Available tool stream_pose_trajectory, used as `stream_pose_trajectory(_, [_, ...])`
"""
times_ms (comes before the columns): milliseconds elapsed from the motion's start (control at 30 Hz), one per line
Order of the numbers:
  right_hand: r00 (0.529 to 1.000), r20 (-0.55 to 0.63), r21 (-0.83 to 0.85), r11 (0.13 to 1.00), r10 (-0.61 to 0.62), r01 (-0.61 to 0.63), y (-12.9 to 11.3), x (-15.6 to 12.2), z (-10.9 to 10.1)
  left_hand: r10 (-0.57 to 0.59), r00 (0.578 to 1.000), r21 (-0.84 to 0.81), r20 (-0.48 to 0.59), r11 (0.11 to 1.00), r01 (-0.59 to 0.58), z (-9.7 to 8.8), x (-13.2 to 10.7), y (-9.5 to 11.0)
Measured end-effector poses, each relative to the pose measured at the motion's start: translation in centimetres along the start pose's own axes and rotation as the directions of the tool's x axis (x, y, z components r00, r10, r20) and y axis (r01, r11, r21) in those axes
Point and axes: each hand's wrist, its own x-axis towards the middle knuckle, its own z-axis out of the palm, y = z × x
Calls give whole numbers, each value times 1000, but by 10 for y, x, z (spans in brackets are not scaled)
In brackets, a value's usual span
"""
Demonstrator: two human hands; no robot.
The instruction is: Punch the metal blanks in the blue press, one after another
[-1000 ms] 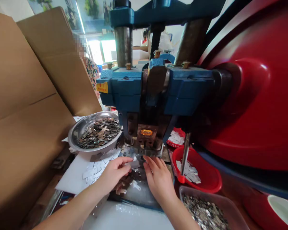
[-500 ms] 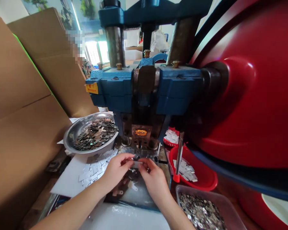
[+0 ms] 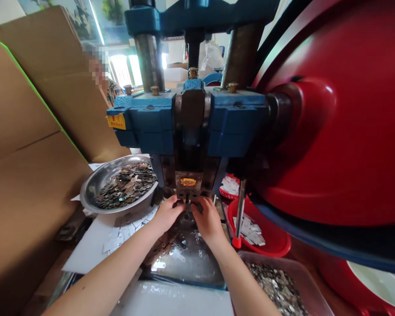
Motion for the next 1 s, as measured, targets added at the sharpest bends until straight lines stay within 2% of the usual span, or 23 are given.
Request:
stream_pose_trajectory(133, [998,44,34,999,36,-38,-3,0,1,10,996,-27,87,1000,-8,-5,3,-1])
stream_pose_trajectory(400, [999,14,37,998,51,-51,-5,3,5,88,982,-5,169,996,-89,-4,8,5])
stream_pose_trajectory(500, [999,-5,46,998,53,-52,-5,2,4,114,978,3,172,993,-117,-10,6,9])
stream_pose_trajectory(567, [998,-35,53,997,54,-52,-5,-3,-1,129,983,31,130,990,-134,-23,-2,11])
stream_pose_trajectory(633, [996,-66,60,997,62,-58,-5,-12,-10,137,987,122,83,982,-147,-42,-15,11])
stream_pose_trajectory(700, [994,-73,67,995,81,-76,-4,-23,-22,142,976,280,166,942,-185,-63,-33,8])
stream_pose_trajectory(800, [993,-51,46,993,111,-108,-3,-41,-37,68,945,519,319,822,-234,-84,-57,-1])
stream_pose_trajectory(900, [994,-8,-23,994,105,-105,-3,-51,-46,33,948,647,317,723,-241,-88,-69,-11])
stream_pose_trajectory(1000, [997,49,-98,993,65,-60,-5,-53,-47,27,962,665,271,718,-207,-82,-70,-15])
